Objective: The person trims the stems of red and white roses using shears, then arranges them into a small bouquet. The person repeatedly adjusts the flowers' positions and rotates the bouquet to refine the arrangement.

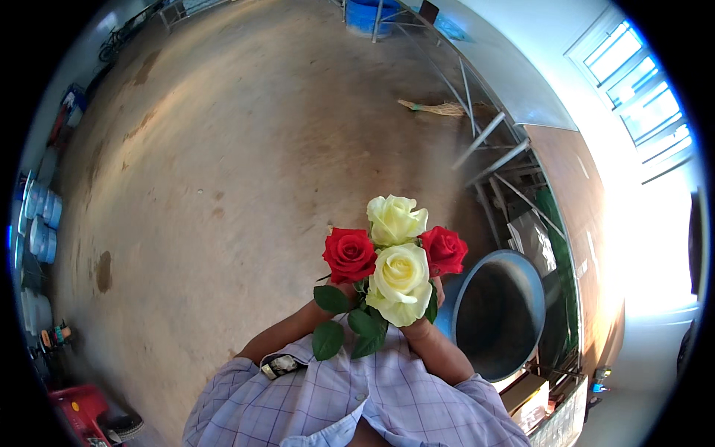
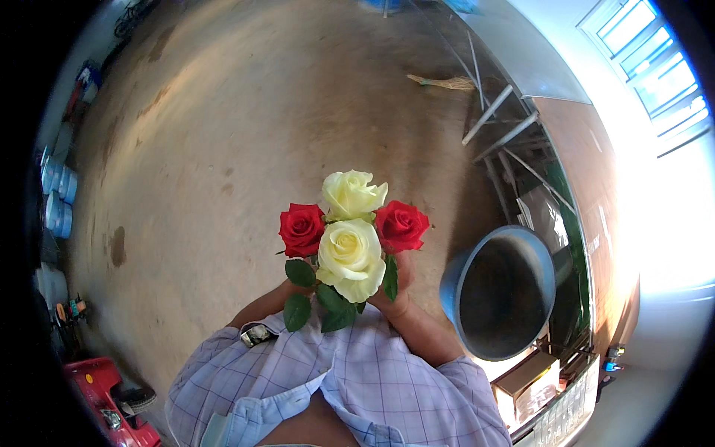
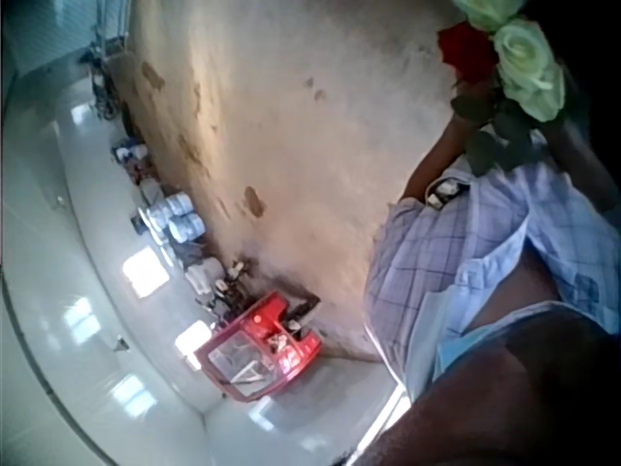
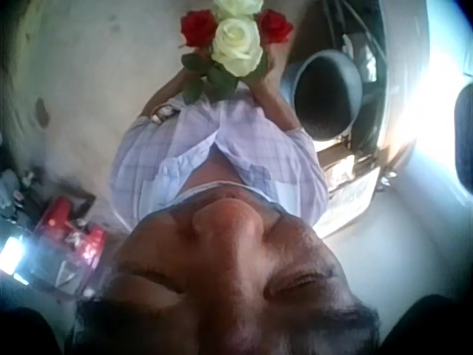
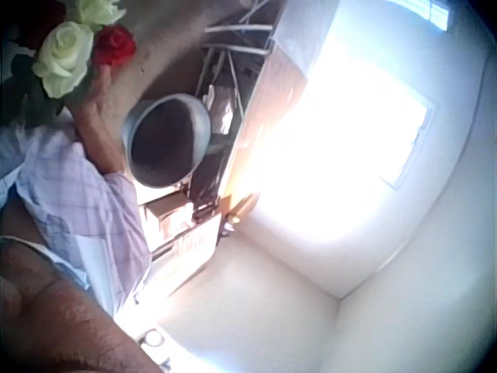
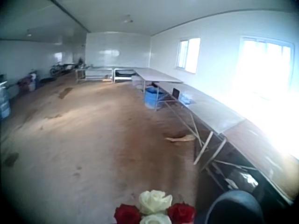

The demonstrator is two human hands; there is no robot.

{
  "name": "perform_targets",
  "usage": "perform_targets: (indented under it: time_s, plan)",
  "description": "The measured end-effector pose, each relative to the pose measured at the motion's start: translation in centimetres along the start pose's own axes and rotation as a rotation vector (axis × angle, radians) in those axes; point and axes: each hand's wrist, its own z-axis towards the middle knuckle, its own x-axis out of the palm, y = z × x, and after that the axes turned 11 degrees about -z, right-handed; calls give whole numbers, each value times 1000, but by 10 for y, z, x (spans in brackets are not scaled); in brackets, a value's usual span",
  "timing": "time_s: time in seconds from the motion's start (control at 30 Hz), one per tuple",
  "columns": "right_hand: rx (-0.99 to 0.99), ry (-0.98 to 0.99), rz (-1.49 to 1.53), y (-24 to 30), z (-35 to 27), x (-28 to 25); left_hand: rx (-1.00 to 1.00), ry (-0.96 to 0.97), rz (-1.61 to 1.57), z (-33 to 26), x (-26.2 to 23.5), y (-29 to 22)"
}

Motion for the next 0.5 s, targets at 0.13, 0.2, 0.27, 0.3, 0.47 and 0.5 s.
perform_targets:
  time_s: [0.13,0.2,0.27,0.3,0.47,0.5]
  plan:
    - [90,114,38,-4,10,18,54,-38,-11,3,-12,-14]
    - [101,122,105,-10,18,30,83,-60,-23,7,-18,-22]
    - [61,110,166,-20,28,44,110,-83,-26,14,-25,-32]
    - [37,115,172,-27,34,52,126,-94,-32,18,-29,-38]
    - [-86,209,122,-69,75,93,210,-160,-38,52,-46,-76]
    - [-89,220,163,-78,85,103,223,-171,-37,60,-49,-86]
